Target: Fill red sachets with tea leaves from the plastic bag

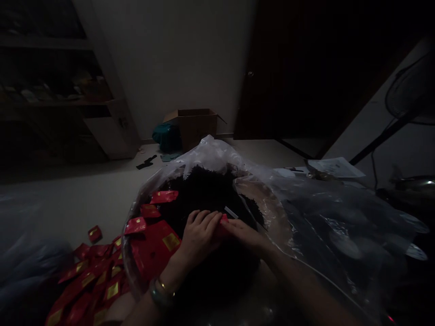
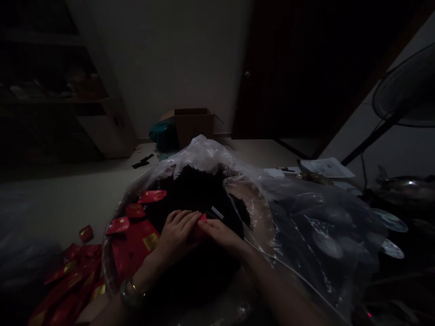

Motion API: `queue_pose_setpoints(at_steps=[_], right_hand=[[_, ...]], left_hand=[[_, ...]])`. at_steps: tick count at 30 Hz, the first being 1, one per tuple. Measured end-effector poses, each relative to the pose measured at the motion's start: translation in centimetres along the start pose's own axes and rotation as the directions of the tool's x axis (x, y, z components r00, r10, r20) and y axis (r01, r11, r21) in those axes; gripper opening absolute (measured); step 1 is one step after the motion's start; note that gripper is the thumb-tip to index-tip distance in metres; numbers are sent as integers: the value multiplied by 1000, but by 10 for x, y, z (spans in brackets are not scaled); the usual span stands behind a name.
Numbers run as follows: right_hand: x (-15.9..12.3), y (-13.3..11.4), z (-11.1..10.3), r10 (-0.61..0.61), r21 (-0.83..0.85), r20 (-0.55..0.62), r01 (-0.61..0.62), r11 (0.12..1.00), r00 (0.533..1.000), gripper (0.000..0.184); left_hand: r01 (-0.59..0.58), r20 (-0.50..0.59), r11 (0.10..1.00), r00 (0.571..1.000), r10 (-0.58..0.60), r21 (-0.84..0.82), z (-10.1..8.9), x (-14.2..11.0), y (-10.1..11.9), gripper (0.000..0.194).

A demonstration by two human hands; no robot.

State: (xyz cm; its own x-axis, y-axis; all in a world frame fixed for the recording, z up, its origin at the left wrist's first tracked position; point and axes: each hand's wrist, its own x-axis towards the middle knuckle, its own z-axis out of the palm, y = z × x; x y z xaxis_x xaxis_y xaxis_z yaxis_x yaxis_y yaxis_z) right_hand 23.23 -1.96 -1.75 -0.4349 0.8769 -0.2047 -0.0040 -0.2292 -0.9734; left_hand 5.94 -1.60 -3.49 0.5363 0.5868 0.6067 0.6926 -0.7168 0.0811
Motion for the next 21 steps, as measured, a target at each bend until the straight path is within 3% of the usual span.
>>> queue_pose_setpoints(at_steps=[3, 6, 12, 18, 21], right_hand=[[-2, -4, -2, -38, -39, 43, 39, 998, 998, 61], [-5, -6, -2, -42, -70, 2, 42, 997, 999, 64], [-2, 2, 1, -37, 79, -90, 44, 996, 995, 57], [-3, -6, 2, -125, -75, -59, 121, 990, 990, 50], [-5, -8, 0, -123, -63, -24, 122, 991, 992, 49]], left_hand=[[26, 36, 1000, 999, -27, 12, -2, -1, 4, 48], [63, 75, 996, 995, -68, 69, -4, -1, 10, 49], [116, 191, 986, 972, -138, 124, -2, -1, 11, 51], [228, 151, 969, 959, -241, 100, 3, -3, 10, 47], [246, 130, 966, 958, -255, 85, 5, -3, 10, 49]])
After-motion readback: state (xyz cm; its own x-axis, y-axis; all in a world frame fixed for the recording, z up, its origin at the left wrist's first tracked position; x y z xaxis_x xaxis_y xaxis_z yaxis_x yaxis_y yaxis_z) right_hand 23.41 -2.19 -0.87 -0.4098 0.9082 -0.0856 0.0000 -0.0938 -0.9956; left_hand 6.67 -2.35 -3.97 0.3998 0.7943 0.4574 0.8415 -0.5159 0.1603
